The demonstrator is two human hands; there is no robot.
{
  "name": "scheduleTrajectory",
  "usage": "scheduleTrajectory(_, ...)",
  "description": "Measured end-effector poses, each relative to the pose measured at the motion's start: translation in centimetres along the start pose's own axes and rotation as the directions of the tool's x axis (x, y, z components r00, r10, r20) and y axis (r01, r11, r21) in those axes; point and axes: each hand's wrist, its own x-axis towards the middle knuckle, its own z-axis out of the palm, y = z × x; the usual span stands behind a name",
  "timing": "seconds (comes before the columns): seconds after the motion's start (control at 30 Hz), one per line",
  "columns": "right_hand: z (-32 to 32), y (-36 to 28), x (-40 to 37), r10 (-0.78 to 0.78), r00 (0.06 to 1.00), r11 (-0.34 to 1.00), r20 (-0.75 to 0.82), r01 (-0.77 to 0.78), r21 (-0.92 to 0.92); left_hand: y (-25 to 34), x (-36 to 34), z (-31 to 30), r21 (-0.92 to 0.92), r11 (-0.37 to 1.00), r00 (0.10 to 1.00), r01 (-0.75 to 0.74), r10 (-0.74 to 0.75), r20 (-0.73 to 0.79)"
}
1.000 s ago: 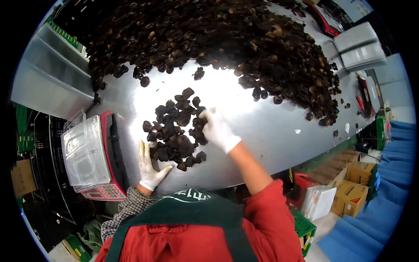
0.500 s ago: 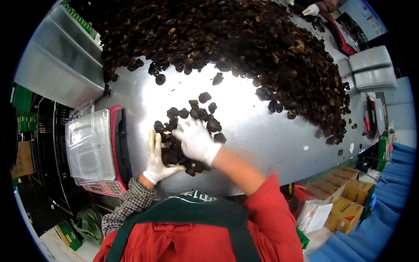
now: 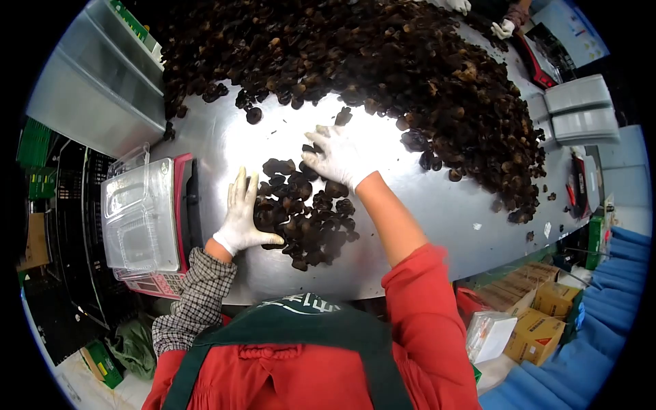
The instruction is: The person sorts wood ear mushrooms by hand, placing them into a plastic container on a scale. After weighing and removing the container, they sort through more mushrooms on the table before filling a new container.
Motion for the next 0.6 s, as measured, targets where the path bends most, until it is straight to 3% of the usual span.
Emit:
scheduleTrajectory(0.07, -1.4, -1.6, -1.6, 0.005, 0.987, 0.98, 0.16, -0.036, 0.194, 0.7, 0.4, -0.3, -0.023, 0.999, 0.993, -0.045, 0.047, 0.11)
scheduleTrajectory(0.2, -2.9, -3.3, -6.8, -0.046, 0.996, 0.953, 0.082, 0.019, 0.303, 2.2, -1.1, -0.2, -0.024, 0.985, 0.97, -0.172, 0.174, 0.171)
scheduleTrajectory(0.27, -2.5, -3.2, -7.2, -0.02, 0.999, 0.961, 0.035, 0.01, 0.277, 1.7, -0.6, 0.2, -0.059, 0.977, 0.976, -0.207, 0.21, 0.059)
scheduleTrajectory(0.33, -1.9, -3.1, -5.9, 0.008, 1.0, 0.964, -0.017, -0.003, 0.266, 1.8, 0.6, 0.1, -0.022, 0.99, 0.988, -0.137, 0.138, 0.066)
scheduleTrajectory(0.37, -1.2, -3.0, -5.5, 0.012, 1.0, 0.99, -0.025, -0.008, 0.141, 1.9, 1.4, -0.1, 0.017, 0.995, 0.99, -0.096, 0.093, 0.11)
scheduleTrajectory(0.47, -1.5, -3.7, -6.1, -0.062, 0.983, 0.989, 0.173, 0.037, 0.143, 2.3, 1.9, -0.3, 0.019, 0.989, 0.957, -0.147, 0.137, 0.254)
scheduleTrajectory(0.6, -3.1, -6.3, -12.0, -0.211, 0.964, 0.97, 0.159, 0.187, 0.156, 3.4, -1.2, -0.2, -0.039, 0.954, 0.927, -0.297, 0.298, 0.23)
